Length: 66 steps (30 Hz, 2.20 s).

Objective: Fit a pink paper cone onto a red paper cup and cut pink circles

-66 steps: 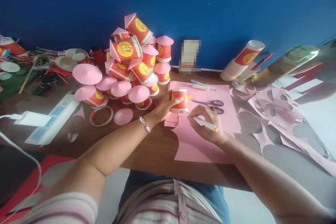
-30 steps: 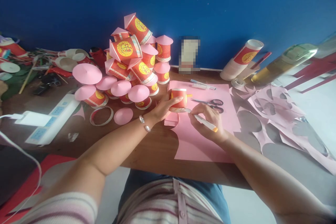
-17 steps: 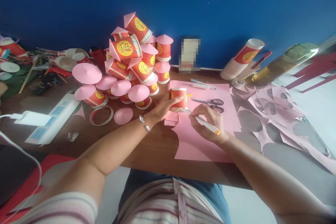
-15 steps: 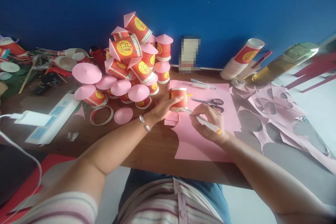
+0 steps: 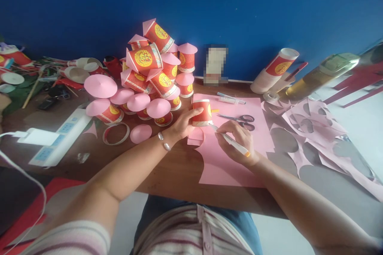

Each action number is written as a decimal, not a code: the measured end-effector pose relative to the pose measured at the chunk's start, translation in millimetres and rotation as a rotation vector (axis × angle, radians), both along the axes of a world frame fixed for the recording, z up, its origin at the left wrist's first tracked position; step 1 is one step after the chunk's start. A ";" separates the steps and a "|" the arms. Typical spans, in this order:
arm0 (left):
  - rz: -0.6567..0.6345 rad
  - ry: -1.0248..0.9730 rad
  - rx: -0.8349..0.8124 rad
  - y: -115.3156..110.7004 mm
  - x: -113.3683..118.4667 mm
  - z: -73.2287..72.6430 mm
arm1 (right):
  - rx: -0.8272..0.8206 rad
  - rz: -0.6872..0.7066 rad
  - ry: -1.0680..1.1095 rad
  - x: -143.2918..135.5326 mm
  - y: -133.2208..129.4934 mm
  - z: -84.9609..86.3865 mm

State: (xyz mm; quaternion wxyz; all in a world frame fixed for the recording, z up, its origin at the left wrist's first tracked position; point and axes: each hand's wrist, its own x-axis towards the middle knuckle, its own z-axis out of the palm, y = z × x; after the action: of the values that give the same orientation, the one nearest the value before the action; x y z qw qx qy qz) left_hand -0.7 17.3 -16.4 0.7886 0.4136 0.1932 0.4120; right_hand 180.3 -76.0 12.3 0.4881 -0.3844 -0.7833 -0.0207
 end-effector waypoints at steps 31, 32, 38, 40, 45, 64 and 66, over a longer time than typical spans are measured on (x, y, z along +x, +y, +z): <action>0.013 0.154 0.008 -0.5 -0.5 -2.9 | -0.087 0.032 0.029 -1.3 1.6 -2.3; 0.006 0.142 -0.004 -0.7 0.0 -2.2 | -0.086 0.025 0.030 -1.0 2.0 -2.3; 0.028 0.139 -0.015 -2.7 -0.3 0.2 | -0.072 -0.023 0.020 -1.3 2.3 -3.6; 0.070 0.163 -0.007 -2.8 -1.2 -1.5 | -0.083 -0.019 0.016 -2.0 1.2 -3.1; 0.062 0.155 0.016 -3.4 -1.0 -1.0 | -0.082 -0.003 0.012 -4.3 -1.1 -2.1; 0.019 0.086 -0.030 -0.7 1.3 0.9 | -0.104 -0.012 0.053 1.5 0.2 -3.8; 0.028 0.071 -0.031 0.1 1.5 1.7 | -0.108 -0.037 0.062 2.7 1.6 -6.9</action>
State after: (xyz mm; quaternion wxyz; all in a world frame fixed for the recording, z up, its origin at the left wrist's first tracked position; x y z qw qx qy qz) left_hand 0.7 17.4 -14.7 0.7815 0.4132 0.2333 0.4051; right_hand 183.0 -74.3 5.4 0.4903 -0.4252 -0.7604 0.0247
